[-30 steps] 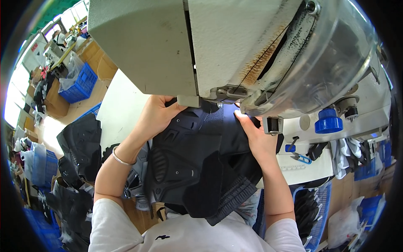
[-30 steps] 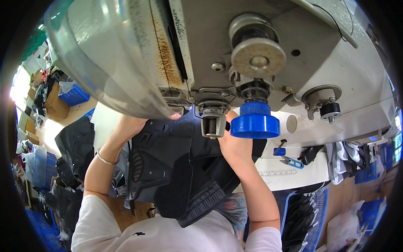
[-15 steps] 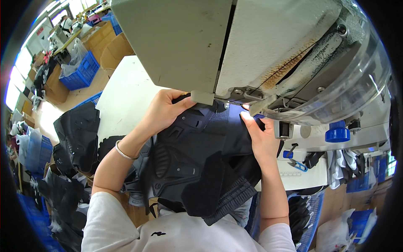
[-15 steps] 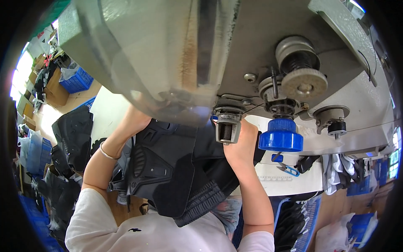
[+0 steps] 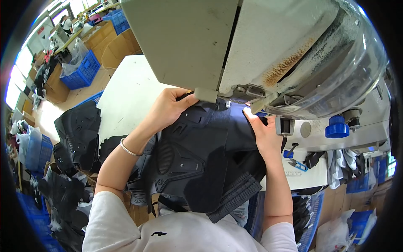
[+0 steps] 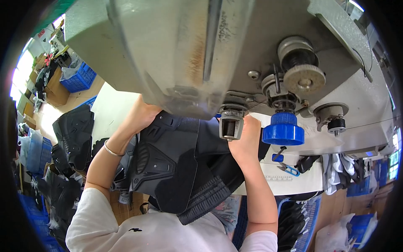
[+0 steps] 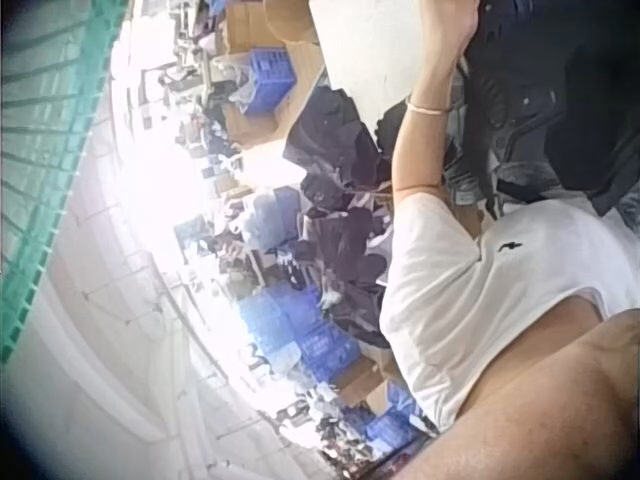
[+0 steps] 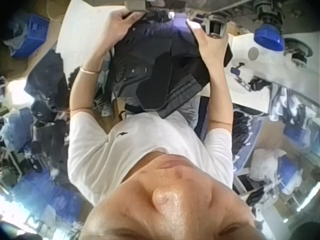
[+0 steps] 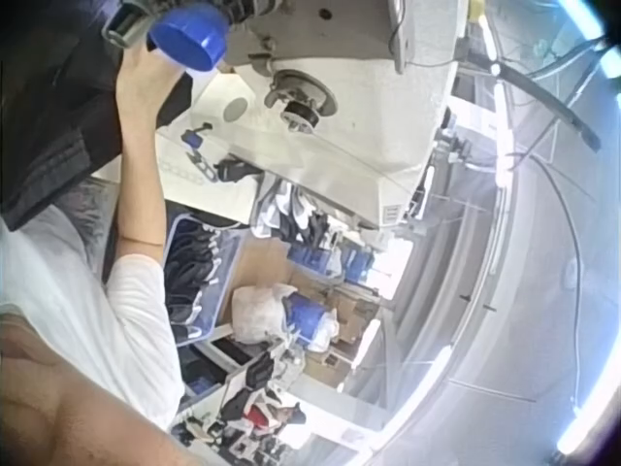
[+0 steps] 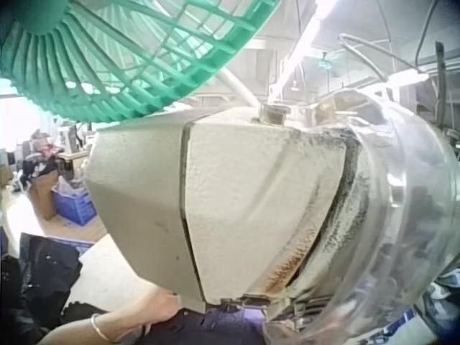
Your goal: Sewing black padded components for protective gear using an industrial sewing machine.
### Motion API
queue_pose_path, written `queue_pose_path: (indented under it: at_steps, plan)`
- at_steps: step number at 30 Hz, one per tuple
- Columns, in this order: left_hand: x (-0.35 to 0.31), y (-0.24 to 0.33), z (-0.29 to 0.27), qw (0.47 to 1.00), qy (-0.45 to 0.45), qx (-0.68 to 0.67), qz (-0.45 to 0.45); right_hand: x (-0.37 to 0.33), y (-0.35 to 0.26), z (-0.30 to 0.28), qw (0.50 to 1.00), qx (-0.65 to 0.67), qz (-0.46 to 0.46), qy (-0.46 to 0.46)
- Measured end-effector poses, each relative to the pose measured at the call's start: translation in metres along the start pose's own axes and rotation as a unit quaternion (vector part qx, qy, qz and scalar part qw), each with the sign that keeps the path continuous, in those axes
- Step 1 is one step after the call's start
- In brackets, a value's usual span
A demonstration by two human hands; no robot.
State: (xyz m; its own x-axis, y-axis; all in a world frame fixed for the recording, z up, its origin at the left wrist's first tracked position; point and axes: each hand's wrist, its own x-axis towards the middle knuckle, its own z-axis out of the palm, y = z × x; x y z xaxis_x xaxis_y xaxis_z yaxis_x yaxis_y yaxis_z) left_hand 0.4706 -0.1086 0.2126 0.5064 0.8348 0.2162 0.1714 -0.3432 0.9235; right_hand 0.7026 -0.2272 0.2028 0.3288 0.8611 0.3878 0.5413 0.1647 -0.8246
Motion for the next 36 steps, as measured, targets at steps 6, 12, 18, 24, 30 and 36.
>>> queue_pose_path:
  at_steps: [6,12,18,24,30,36]
  plan:
    - [-0.001,-0.002,0.001,0.999,-0.004,-0.027,-0.043,-0.003,0.005,-0.003,0.999,-0.047,-0.014,-0.006]
    - [0.003,0.011,0.002,1.000,-0.001,-0.025,-0.012,-0.002,0.032,-0.008,0.988,-0.146,-0.050,0.008]
    - [0.018,0.005,-0.003,0.977,-0.092,-0.107,-0.161,0.003,0.011,-0.002,0.997,-0.048,0.057,0.018]
    - [0.012,0.013,-0.001,0.996,-0.051,-0.040,-0.062,0.002,0.013,-0.001,0.998,-0.064,0.008,0.007]
    - [0.008,0.019,-0.003,0.995,-0.034,-0.003,-0.089,-0.002,0.012,-0.003,0.995,-0.103,0.013,0.014]
    - [0.008,0.016,-0.003,0.997,-0.026,-0.027,-0.064,-0.001,-0.003,-0.002,0.996,-0.085,0.021,-0.005]
